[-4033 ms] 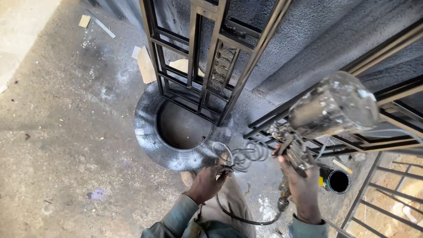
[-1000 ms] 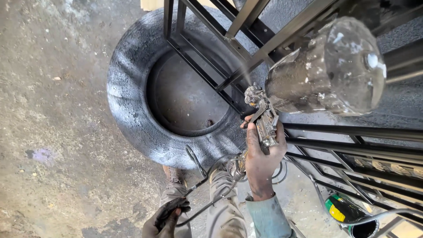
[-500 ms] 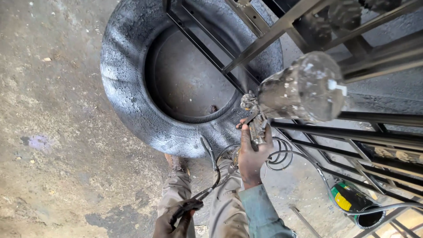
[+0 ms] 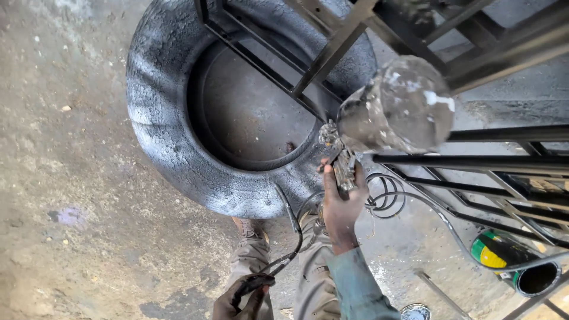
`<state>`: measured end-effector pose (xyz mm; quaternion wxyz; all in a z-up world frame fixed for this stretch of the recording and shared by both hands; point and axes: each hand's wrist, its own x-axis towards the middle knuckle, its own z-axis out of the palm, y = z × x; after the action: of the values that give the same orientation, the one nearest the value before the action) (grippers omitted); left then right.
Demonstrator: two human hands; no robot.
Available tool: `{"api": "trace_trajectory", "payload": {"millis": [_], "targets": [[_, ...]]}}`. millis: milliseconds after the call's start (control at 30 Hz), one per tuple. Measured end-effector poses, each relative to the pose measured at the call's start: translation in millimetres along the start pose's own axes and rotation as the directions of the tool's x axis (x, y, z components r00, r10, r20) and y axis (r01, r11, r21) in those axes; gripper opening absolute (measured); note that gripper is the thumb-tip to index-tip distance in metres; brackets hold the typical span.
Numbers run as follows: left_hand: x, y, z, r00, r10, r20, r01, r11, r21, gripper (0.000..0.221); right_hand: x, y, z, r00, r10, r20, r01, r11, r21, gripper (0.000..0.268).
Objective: Spray painting metal frames and repositioning them for full coverage
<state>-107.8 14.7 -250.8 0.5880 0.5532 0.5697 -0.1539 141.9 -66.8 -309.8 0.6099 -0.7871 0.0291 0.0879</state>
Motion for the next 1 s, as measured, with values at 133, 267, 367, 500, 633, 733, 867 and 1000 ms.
{"api": "trace_trajectory", "payload": {"millis": [133, 267, 367, 500, 633, 733, 867, 1000], "targets": [[5, -4, 8, 0.995, 0.005, -0.104, -0.015, 0.996, -0.091, 0.012, -8, -14, -17, 0.999, -0.042, -0.034, 0.041, 0.998, -0.042, 0.024], [13, -16, 13, 0.997, -0.036, -0.07, 0.035, 0.999, -0.008, 0.014, -17, -4, -24, 0.999, 0.052, -0.004, -0.053, 0.998, -0.046, 0.029], [25, -73, 26, 0.991, 0.117, -0.059, -0.116, 0.993, 0.034, 0.021, -29, 28, -29, 0.987, 0.158, -0.019, -0.159, 0.977, -0.14, 0.037], [39, -102, 26, 0.959, 0.267, -0.094, -0.264, 0.963, 0.05, 0.02, -41, 26, -43, 0.96, 0.276, -0.051, -0.278, 0.96, -0.03, 0.051], [33, -97, 29, 0.985, 0.165, -0.053, -0.162, 0.985, 0.053, 0.014, -51, 8, -79, 0.925, 0.363, -0.112, -0.353, 0.93, 0.098, 0.071], [21, -48, 30, 0.999, 0.041, -0.015, -0.04, 0.998, 0.054, 0.015, -45, -1, -101, 0.984, 0.129, -0.121, -0.121, 0.99, 0.068, 0.028], [6, 1, 44, 0.976, 0.209, -0.068, -0.216, 0.97, -0.114, 0.03, -43, -9, -132, 0.984, -0.026, -0.176, 0.047, 0.992, 0.117, 0.044], [5, 9, 58, 0.982, 0.126, -0.14, -0.148, 0.977, -0.156, 0.03, -15, -92, -141, 0.981, -0.103, -0.165, 0.117, 0.99, 0.079, 0.013]]}}
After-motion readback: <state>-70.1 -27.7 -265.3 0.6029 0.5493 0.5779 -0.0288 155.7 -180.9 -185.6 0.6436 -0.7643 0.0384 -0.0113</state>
